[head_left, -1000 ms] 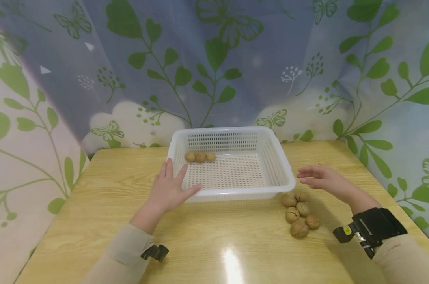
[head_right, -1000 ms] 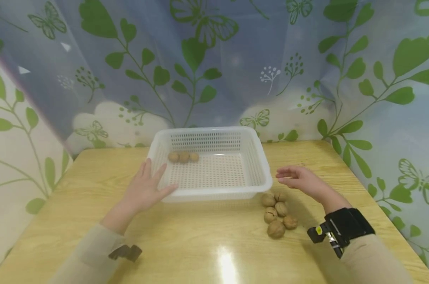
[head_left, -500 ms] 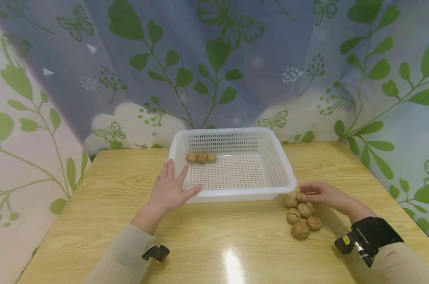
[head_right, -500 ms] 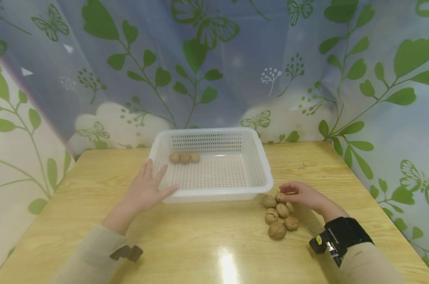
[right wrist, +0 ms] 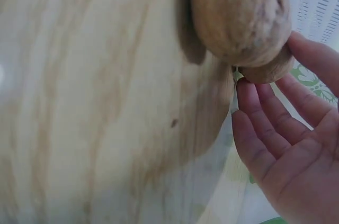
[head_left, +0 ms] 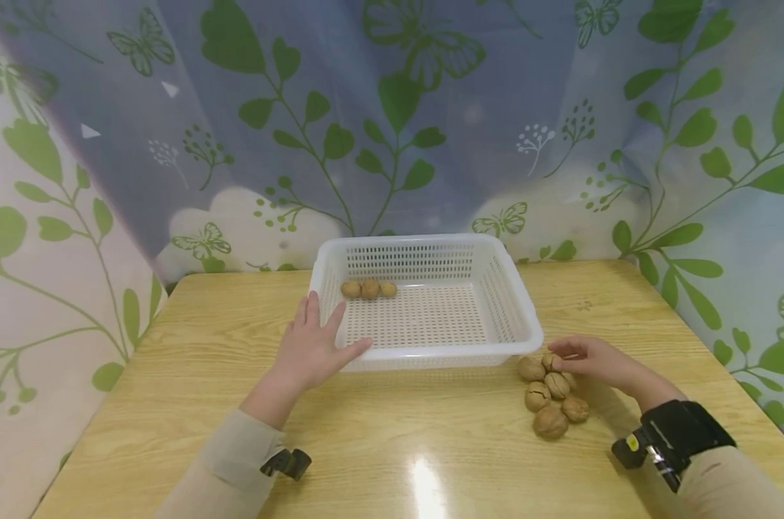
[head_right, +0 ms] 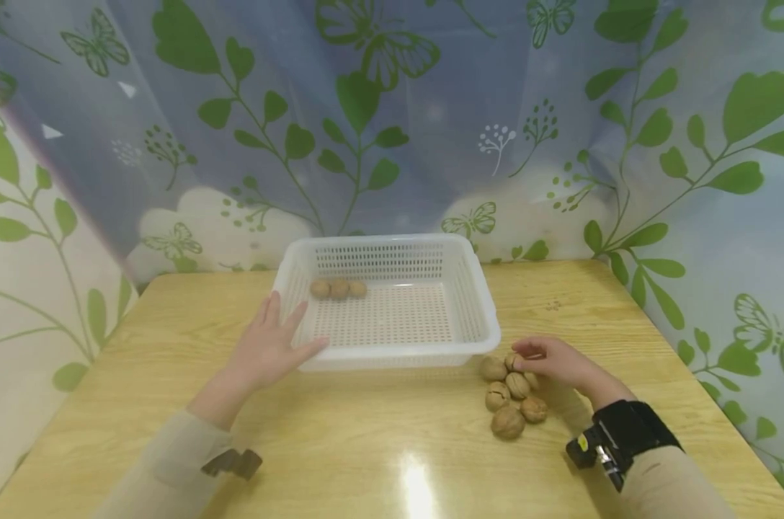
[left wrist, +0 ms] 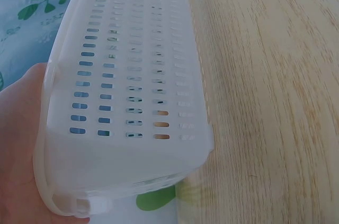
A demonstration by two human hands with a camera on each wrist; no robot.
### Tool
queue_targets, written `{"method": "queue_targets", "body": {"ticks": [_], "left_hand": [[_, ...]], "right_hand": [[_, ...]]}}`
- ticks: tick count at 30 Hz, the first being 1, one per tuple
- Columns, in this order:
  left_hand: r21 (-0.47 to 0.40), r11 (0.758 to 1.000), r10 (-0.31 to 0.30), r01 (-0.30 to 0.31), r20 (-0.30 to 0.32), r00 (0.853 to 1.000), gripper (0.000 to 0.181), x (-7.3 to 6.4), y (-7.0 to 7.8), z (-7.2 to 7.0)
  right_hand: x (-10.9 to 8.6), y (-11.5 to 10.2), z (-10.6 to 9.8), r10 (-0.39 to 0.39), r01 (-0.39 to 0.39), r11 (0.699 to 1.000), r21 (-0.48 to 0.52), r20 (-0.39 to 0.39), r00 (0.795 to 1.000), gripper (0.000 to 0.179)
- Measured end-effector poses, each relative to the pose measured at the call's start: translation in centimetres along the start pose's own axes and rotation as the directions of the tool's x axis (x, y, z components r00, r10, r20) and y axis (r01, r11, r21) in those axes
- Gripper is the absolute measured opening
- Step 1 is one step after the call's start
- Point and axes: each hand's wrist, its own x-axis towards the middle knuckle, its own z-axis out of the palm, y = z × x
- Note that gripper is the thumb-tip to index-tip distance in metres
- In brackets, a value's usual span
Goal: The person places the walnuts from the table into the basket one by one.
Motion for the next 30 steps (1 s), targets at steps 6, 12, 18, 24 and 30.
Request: {"method": "queue_targets", "body": {"ticks": [6, 12, 18, 24, 30], "left_hand": [[-0.003, 1.000, 0.002, -0.002, 0.000, 1.000, 0.094, 0.0, 0.0, 0.1], [0.002, 1.000, -0.002, 0.002, 0.005, 1.000, 0.093, 0.0, -0.1, 0.1], [0.012, 1.000, 0.005, -0.005, -0.005, 1.000, 0.092, 0.0, -0.1, 0.0], [0.015, 1.000, 0.002, -0.002, -0.002, 1.000, 0.092, 0.1, -0.2, 0.2], [0.016, 1.000, -0.004, 0.003, 0.004, 1.000, 0.092, 0.1, -0.1, 0.1]], "right_hand": [[-0.4, 0.0, -0.1, -0.024, 0.022, 0.999, -0.035, -0.046, 0.999, 0.047], [-1.1, -0.4, -0.7, -0.012, 0.008, 0.999, -0.045, -0.100, 0.995, 0.047], [-1.8, -1.0, -1.7, -0.025, 0.018, 0.999, -0.051, -0.140, 0.990, 0.048], [-2.1, -2.8, -3.1, -0.047, 0.038, 0.997, -0.063, -0.156, 0.987, 0.050], [-2.5, -4.9, -4.0, -0.056, 0.042, 0.996, -0.082, -0.165, 0.985, 0.052]]}}
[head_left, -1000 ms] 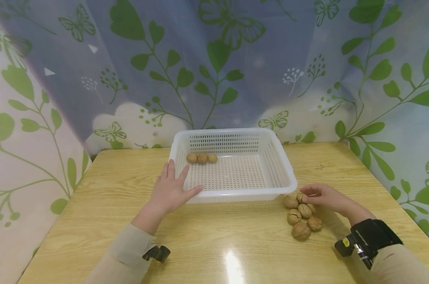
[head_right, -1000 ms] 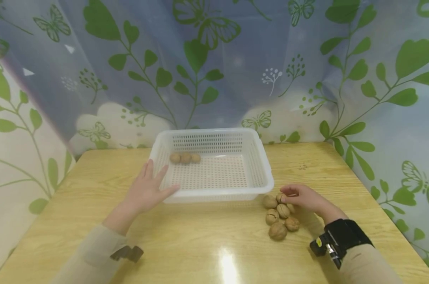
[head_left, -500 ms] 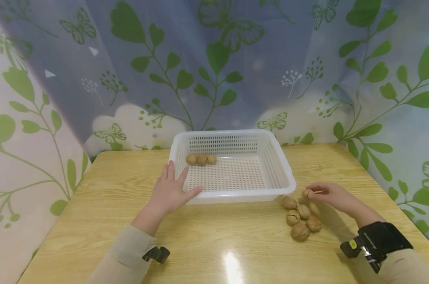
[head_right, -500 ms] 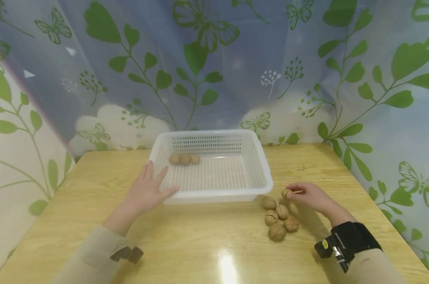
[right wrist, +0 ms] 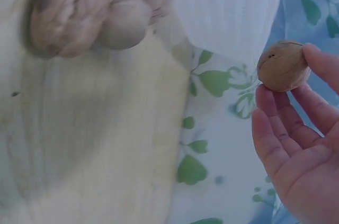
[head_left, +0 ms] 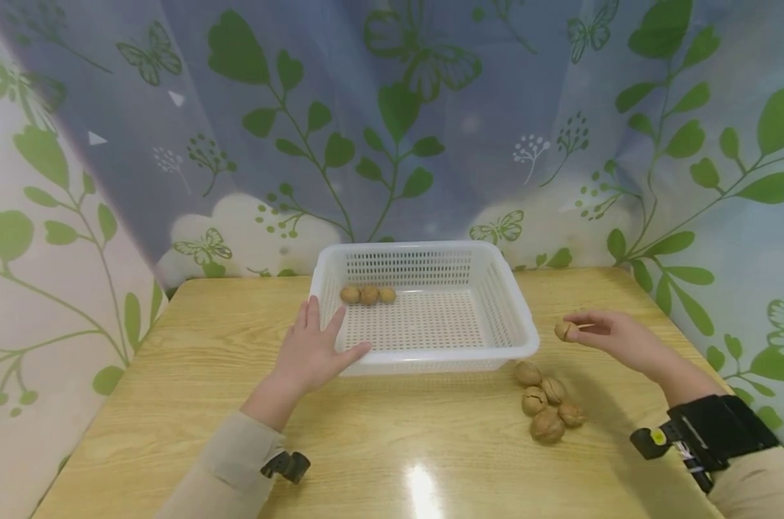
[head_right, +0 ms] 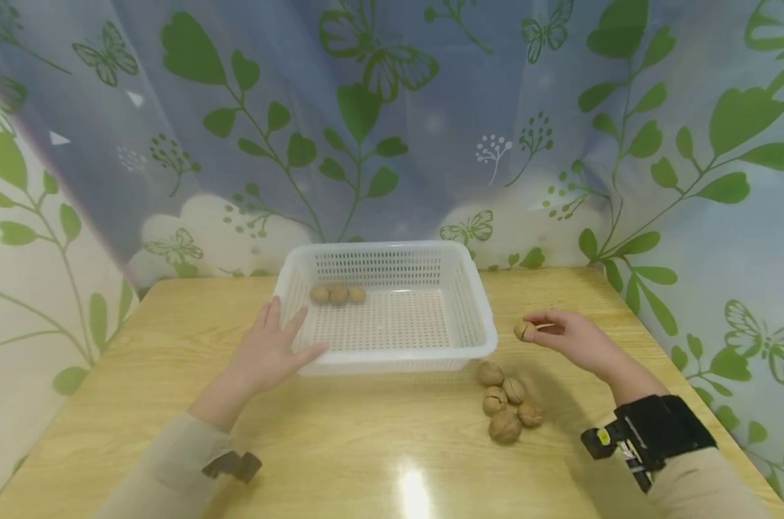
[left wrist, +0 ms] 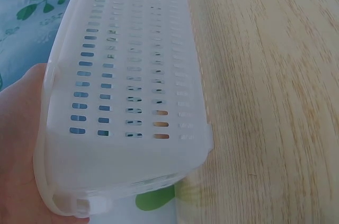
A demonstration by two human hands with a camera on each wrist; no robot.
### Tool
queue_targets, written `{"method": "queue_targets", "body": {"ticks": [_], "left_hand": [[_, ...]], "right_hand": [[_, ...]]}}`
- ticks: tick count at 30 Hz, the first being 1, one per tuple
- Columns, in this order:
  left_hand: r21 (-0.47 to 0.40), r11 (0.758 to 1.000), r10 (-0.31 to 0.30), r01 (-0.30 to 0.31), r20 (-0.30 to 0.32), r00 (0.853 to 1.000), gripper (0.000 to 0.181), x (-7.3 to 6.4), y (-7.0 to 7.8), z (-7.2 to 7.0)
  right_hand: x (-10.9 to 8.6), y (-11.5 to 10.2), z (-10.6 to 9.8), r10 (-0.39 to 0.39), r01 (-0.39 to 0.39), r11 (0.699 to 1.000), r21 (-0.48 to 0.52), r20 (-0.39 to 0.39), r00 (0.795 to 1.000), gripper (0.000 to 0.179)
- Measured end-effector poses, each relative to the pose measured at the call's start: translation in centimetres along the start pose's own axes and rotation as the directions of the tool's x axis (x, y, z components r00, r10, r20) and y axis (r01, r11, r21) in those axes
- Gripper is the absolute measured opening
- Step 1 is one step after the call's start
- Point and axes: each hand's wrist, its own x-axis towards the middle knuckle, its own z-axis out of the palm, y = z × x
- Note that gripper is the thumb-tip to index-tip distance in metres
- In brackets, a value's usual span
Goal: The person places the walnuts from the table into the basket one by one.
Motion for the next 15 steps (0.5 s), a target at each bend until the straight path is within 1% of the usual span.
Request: {"method": "queue_targets", "body": {"ticks": [5, 8, 12, 15], "left_hand": [[0.005, 1.000, 0.000, 0.000, -0.001, 1.000, 0.092, 0.1, 0.0, 0.2], [0.002, 1.000, -0.001, 0.001, -0.003, 1.000, 0.092, 0.1, 0.0, 0.3], [0.000, 1.000, 0.002, -0.002, -0.007, 1.000, 0.092, 0.2, -0.1, 0.2], [0.001, 1.000, 0.003, -0.003, -0.007, 1.000, 0.091, 0.1, -0.2, 0.2]], "right_hand": [[0.0, -1.4, -0.5, -0.009, 0.009, 1.000, -0.001, -0.022, 1.000, 0.053], [0.3, -2.2, -0.6, -0.013, 0.014, 1.000, 0.015, -0.029, 0.999, 0.054], [1.1, -3.4, -0.6, -0.017, 0.017, 0.999, 0.027, -0.023, 1.000, 0.055], [2.2, -4.3, -0.3, -0.021, 0.021, 0.999, 0.036, 0.004, 1.000, 0.055]]}}
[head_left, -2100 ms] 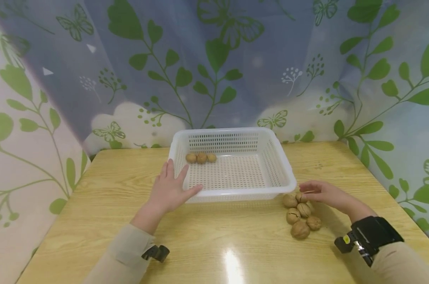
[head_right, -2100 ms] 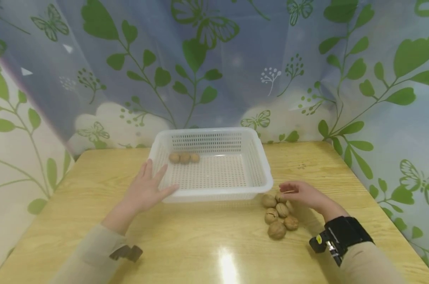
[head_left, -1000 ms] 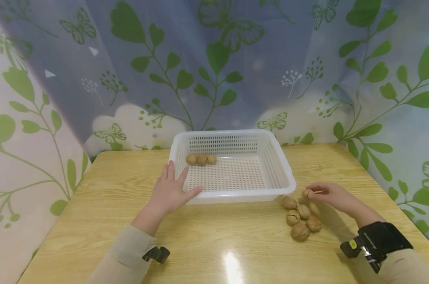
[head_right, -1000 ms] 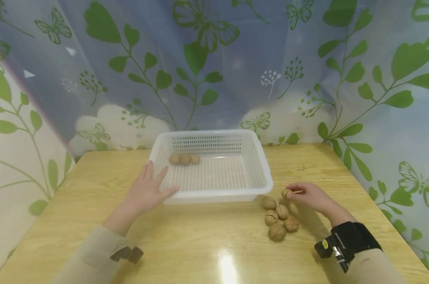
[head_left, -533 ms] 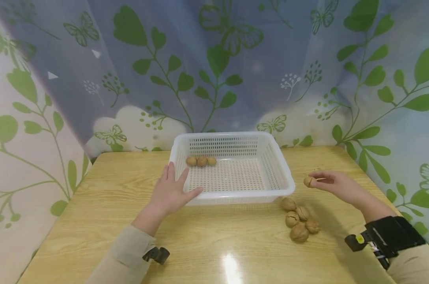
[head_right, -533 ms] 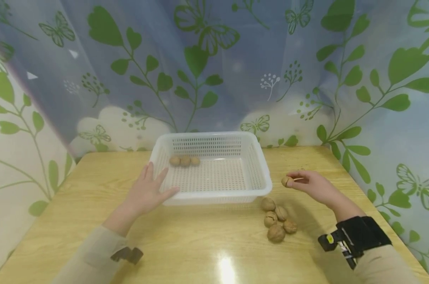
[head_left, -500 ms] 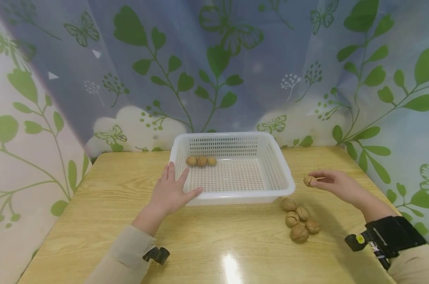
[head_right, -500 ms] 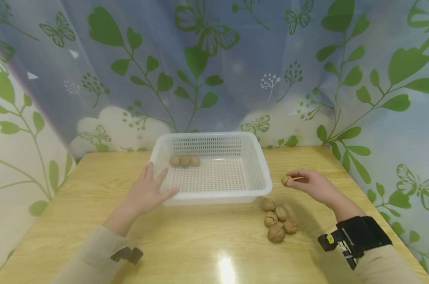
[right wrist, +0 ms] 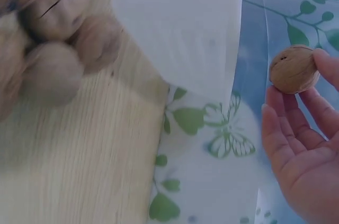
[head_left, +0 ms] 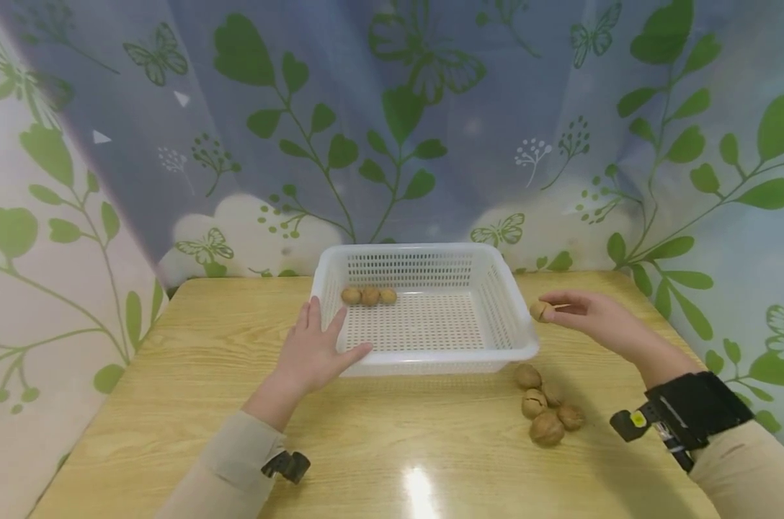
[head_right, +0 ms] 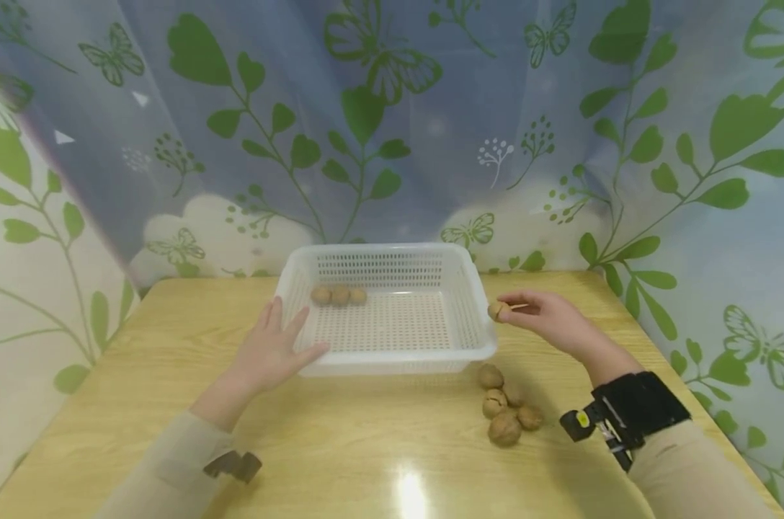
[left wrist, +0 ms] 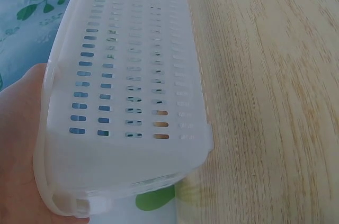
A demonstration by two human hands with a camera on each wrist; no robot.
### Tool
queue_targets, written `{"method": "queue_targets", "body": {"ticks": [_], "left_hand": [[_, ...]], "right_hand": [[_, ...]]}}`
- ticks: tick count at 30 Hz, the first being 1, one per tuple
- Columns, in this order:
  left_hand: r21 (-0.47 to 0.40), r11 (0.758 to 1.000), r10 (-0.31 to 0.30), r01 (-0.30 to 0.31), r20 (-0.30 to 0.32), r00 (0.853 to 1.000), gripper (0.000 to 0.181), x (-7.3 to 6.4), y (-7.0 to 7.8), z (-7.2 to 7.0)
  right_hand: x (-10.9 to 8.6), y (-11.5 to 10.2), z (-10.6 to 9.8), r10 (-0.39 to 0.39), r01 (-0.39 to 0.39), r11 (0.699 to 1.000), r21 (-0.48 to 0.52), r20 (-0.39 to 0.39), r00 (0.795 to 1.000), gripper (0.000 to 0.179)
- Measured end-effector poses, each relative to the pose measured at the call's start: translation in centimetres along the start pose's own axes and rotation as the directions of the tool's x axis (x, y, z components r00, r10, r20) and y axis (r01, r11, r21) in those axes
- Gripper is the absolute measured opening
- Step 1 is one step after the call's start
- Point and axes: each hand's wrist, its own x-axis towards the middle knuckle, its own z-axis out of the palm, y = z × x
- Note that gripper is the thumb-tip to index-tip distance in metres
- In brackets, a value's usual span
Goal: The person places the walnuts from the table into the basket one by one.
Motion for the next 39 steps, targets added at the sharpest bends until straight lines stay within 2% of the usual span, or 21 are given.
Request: {"method": "queue_targets", "body": {"ticks": [6, 20, 25, 32, 39], "left_hand": [[-0.003, 1.000, -0.004, 0.004, -0.002, 1.000, 0.090, -0.4, -0.3, 0.0], [0.005, 1.000, -0.004, 0.004, -0.019, 1.000, 0.093, -0.2, -0.8, -0.1], [0.000, 1.000, 0.003, -0.003, -0.019, 1.000, 0.093, -0.1, -0.7, -0.3], [-0.001, 1.000, -0.008, 0.008, 0.016, 1.000, 0.092, -0.1, -0.4, -0.2], [0.002, 1.000, -0.007, 0.007, -0.003, 1.000, 0.091, 0.0, -0.4, 0.0]], "right_hand": [[3.2, -1.5, 1.1, -0.004, 0.001, 0.998, 0.070, 0.036, 0.999, 0.057], [9.6, -5.4, 2.6, -0.107, 0.082, 0.981, 0.173, 0.135, 0.985, 0.055], [12.0, -6.1, 3.2, -0.085, 0.053, 0.975, 0.214, 0.144, 0.986, 0.057], [15.0, -6.3, 4.6, -0.054, 0.010, 0.955, 0.298, 0.140, 0.989, 0.052], [17.6, -6.1, 6.3, -0.026, -0.022, 0.946, 0.323, 0.145, 0.989, 0.048]]}}
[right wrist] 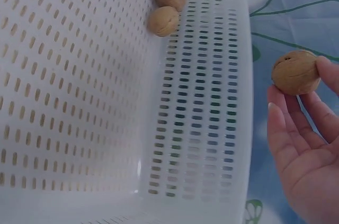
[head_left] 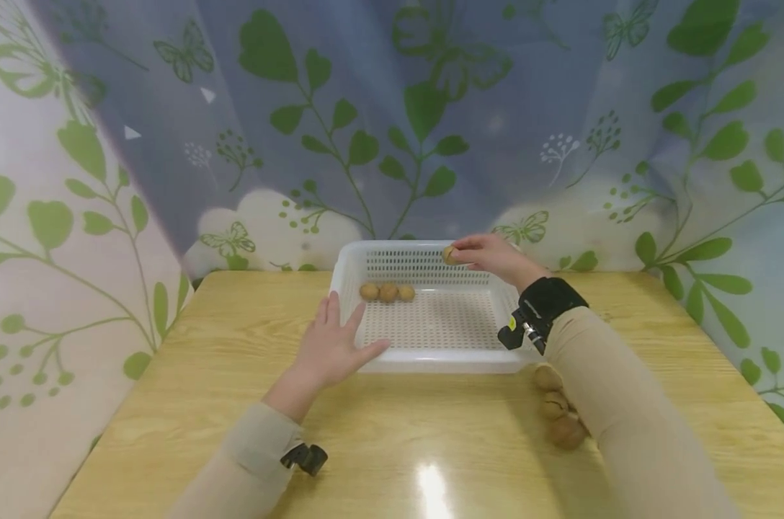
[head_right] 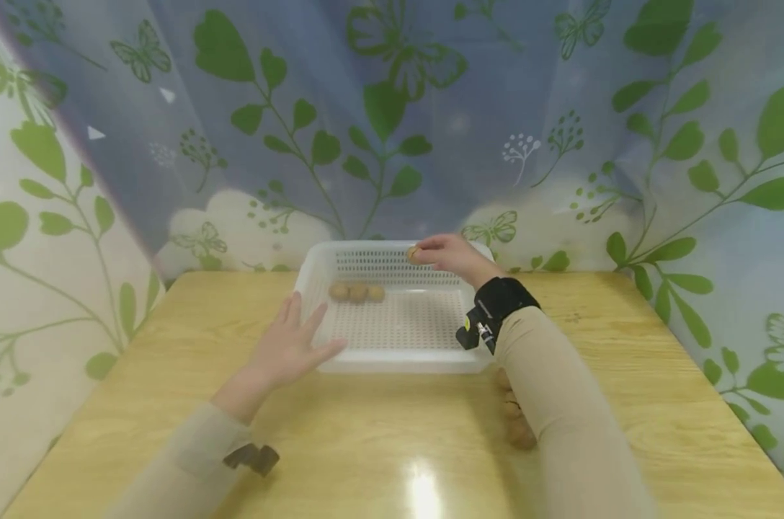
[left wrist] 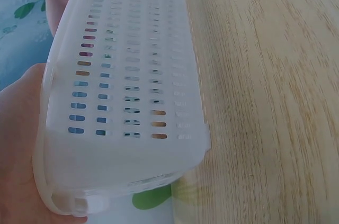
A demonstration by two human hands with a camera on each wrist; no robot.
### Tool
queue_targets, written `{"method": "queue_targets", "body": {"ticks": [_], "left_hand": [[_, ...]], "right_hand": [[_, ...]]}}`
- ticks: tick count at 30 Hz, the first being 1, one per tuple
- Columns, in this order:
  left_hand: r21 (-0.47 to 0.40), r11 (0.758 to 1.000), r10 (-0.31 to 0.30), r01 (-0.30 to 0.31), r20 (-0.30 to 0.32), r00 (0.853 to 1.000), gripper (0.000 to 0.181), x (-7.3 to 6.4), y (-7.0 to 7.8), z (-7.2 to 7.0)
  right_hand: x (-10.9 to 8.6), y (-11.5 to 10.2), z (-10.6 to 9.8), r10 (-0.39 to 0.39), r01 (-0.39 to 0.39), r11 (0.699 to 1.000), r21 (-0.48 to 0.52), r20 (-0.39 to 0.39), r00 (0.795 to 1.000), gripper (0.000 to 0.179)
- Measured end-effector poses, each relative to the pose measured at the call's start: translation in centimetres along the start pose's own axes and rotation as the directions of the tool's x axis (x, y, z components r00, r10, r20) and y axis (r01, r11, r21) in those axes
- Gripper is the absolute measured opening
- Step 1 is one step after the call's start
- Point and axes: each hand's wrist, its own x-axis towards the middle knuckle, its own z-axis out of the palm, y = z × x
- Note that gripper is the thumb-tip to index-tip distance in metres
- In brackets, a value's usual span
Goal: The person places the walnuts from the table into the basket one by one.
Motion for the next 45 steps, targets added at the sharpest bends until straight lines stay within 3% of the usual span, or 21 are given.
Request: {"method": "queue_targets", "body": {"ticks": [4, 12, 23, 33, 41, 45], "left_hand": [[0.007, 1.000, 0.002, -0.002, -0.013, 1.000, 0.091, 0.2, 0.1, -0.1], [0.008, 1.000, 0.009, -0.009, -0.013, 1.000, 0.091, 0.0, 0.3, -0.2], [0.006, 1.000, -0.008, 0.009, -0.018, 1.000, 0.090, -0.2, 0.2, -0.4], [0.002, 1.000, -0.004, 0.004, -0.024, 1.000, 0.090, -0.2, 0.0, 0.1], [0.000, 1.000, -0.011, 0.011, -0.028, 1.000, 0.089, -0.1, 0.2, 0.1], [-0.006, 1.000, -0.012, 0.012, -0.036, 0.999, 0.089, -0.1, 0.1, 0.1]], "right_hand": [[1.3, 0.4, 0.5, -0.001, 0.001, 1.000, -0.009, 0.009, 1.000, 0.045], [2.9, 1.8, 1.4, 0.045, -0.042, 0.992, -0.120, 0.019, 0.999, 0.043], [4.9, 3.9, 3.9, -0.026, 0.043, 0.938, -0.343, 0.053, 0.998, 0.041], [6.2, 4.1, 5.9, 0.021, -0.018, 0.934, -0.356, 0.003, 1.000, 0.039], [7.6, 5.1, 6.4, -0.053, 0.050, 0.895, -0.443, 0.004, 0.999, 0.033], [7.2, 4.2, 6.0, -0.033, 0.032, 0.904, -0.427, 0.005, 0.999, 0.036]]}}
